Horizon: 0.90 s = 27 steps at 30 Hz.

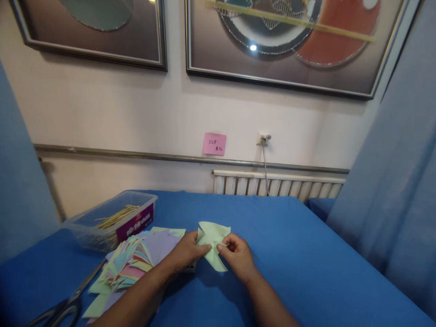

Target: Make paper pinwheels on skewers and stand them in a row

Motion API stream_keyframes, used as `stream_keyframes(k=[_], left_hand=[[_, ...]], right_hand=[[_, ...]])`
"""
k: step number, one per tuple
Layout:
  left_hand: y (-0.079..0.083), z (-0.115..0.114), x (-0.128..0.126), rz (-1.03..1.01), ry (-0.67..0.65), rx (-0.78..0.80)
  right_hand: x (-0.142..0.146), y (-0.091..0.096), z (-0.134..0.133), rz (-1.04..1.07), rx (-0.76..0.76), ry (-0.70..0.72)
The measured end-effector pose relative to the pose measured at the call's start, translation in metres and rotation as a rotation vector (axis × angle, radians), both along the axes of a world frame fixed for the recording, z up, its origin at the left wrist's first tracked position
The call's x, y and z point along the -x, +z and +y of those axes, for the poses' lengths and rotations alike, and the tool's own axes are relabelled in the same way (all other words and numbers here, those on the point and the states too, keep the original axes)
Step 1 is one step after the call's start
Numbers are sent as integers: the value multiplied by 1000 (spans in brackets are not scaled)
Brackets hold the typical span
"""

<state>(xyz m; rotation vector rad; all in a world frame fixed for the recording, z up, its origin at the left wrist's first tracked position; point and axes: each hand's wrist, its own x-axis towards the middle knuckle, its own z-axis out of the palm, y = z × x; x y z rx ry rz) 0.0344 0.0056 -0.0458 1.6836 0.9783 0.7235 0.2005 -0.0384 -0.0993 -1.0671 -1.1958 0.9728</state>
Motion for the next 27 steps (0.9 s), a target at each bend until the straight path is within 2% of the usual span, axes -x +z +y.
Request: stream_keyframes(k=[10, 15, 20, 27], left_hand=[[0, -1, -1, -11, -19, -29], [-1, -3, -1, -11, -9, -32], [-1, -3, -3, -10, -17, -37], [1, -5, -3, -32, -29, -28]], right_hand=[[1, 2, -5, 115, 30, 95], [1, -2, -2, 156, 34, 98], [4, -5, -1, 221, 56, 160], [5, 2, -5, 209, 68, 121]])
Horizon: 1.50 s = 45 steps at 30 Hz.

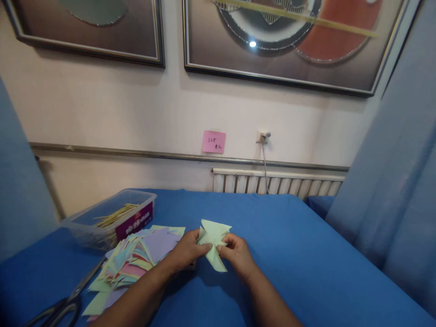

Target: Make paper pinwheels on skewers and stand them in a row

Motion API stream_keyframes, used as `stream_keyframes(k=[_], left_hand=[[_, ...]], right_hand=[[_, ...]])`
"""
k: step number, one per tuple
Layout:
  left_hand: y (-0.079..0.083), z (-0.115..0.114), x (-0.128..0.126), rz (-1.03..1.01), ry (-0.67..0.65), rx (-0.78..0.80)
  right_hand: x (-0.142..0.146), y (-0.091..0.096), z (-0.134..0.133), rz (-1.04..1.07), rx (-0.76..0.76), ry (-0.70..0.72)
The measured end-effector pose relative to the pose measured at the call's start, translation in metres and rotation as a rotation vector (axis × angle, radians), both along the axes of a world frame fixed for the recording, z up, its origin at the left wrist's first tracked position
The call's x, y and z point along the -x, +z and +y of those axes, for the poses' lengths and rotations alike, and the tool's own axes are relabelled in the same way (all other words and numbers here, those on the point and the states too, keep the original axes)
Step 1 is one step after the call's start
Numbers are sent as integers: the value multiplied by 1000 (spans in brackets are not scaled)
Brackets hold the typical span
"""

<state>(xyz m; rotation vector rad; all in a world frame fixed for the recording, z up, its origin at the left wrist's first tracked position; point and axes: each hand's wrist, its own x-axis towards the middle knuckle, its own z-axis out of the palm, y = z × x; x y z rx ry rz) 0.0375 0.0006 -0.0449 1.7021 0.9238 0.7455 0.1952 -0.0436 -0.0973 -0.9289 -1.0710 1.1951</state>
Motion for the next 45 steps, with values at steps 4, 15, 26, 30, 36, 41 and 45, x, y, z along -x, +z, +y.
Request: stream_keyframes(k=[4, 15, 26, 30, 36, 41, 45], left_hand=[[2, -1, 0, 6, 15, 5], [-3, 1, -1, -6, 28, 10], [0, -1, 0, -23, 14, 8], [1, -2, -1, 7, 28, 5], [1, -2, -1, -6, 7, 22], [-1, -1, 0, -3, -5, 60], [-2, 0, 0, -17, -1, 78]], right_hand=[[1, 2, -1, -10, 5, -4], [4, 8, -2, -43, 3, -21], [2, 4, 0, -64, -5, -22], [-1, 0, 1, -101, -10, -21], [-4, -3, 3, -164, -19, -35], [-4, -3, 4, -176, -18, -40], [-4, -5, 6, -180, -19, -47]])
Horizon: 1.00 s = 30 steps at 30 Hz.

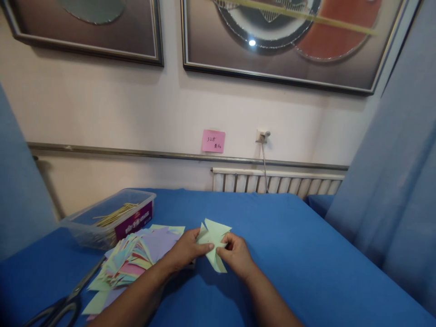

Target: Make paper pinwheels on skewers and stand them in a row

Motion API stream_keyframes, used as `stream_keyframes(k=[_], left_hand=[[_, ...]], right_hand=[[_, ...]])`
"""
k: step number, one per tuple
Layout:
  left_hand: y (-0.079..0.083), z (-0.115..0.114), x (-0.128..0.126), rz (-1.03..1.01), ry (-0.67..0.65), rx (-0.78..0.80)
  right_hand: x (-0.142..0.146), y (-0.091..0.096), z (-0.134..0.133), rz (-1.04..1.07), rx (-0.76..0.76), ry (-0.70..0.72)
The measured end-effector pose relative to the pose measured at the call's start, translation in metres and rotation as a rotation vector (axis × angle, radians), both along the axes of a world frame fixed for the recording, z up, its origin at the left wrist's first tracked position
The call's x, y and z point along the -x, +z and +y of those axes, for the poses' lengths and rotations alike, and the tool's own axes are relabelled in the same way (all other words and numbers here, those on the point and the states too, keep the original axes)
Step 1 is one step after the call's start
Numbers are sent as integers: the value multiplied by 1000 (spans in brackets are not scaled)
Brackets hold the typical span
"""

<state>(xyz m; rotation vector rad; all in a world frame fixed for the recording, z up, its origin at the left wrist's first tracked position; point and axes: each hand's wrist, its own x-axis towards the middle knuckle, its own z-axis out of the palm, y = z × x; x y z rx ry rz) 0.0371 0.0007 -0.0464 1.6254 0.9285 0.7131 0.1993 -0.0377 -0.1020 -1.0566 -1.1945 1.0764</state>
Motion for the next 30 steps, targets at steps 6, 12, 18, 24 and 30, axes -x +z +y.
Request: stream_keyframes(k=[6, 12, 18, 24, 30], left_hand=[[-3, 3, -1, -17, 38, 34], [-7, 5, -1, -33, 81, 46], [-11, 6, -2, -61, 99, 36], [-12, 8, -3, -63, 113, 23], [-9, 5, -3, -49, 132, 0]], right_hand=[[1, 0, -1, 5, 4, 4], [1, 3, -2, 1, -5, 3], [2, 2, -2, -19, -11, -32], [4, 2, -2, -32, -12, -59], [4, -2, 0, -35, -16, -55]])
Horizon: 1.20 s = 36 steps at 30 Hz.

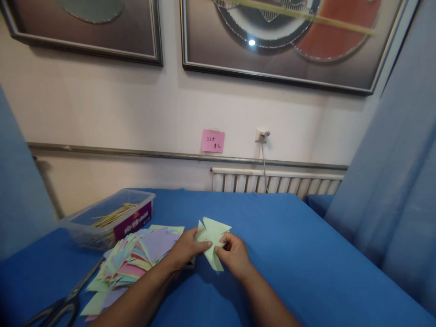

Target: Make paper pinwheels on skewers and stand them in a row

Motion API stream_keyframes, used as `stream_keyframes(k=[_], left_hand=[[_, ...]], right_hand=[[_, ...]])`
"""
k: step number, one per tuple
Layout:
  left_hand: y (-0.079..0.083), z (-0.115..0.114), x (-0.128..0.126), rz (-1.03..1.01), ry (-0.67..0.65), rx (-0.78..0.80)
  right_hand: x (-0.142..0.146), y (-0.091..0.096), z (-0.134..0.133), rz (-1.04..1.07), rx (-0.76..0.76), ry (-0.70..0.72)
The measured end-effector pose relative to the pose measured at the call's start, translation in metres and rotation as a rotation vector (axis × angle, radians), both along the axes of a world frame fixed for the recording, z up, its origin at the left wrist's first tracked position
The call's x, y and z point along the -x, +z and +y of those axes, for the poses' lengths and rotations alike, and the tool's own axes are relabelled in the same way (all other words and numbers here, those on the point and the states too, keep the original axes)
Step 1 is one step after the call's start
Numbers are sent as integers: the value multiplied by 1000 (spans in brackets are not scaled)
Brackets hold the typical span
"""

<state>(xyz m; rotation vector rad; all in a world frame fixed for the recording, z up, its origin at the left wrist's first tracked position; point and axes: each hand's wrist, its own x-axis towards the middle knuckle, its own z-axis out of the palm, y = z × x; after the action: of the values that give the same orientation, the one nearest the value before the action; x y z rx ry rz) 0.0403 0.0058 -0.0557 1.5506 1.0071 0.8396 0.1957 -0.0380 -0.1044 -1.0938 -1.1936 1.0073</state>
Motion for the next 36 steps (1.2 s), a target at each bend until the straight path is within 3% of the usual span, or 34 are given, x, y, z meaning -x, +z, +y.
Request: stream_keyframes(k=[6, 12, 16, 19, 22, 30, 33, 36], left_hand=[[8, -2, 1, -8, -8, -40], [20, -5, 6, 24, -95, -85], [28, -14, 10, 238, -221, -232], [31, -22, 11, 345, -214, -377], [31, -27, 11, 358, -178, -461], [25, -26, 12, 260, -134, -428], [31, -24, 10, 246, -116, -378], [36, -19, 5, 63, 8, -248]], right_hand=[[5, 10, -8, 90, -59, 36], [-8, 24, -10, 228, -188, -182], [-17, 25, -10, -6, -119, -16], [-14, 29, -15, -89, -106, 148], [-6, 32, -21, -79, -67, 214], [0, 28, -19, 73, -9, 252], [2, 25, -16, 167, -1, 144], [5, 25, -13, 408, -2, 4]])
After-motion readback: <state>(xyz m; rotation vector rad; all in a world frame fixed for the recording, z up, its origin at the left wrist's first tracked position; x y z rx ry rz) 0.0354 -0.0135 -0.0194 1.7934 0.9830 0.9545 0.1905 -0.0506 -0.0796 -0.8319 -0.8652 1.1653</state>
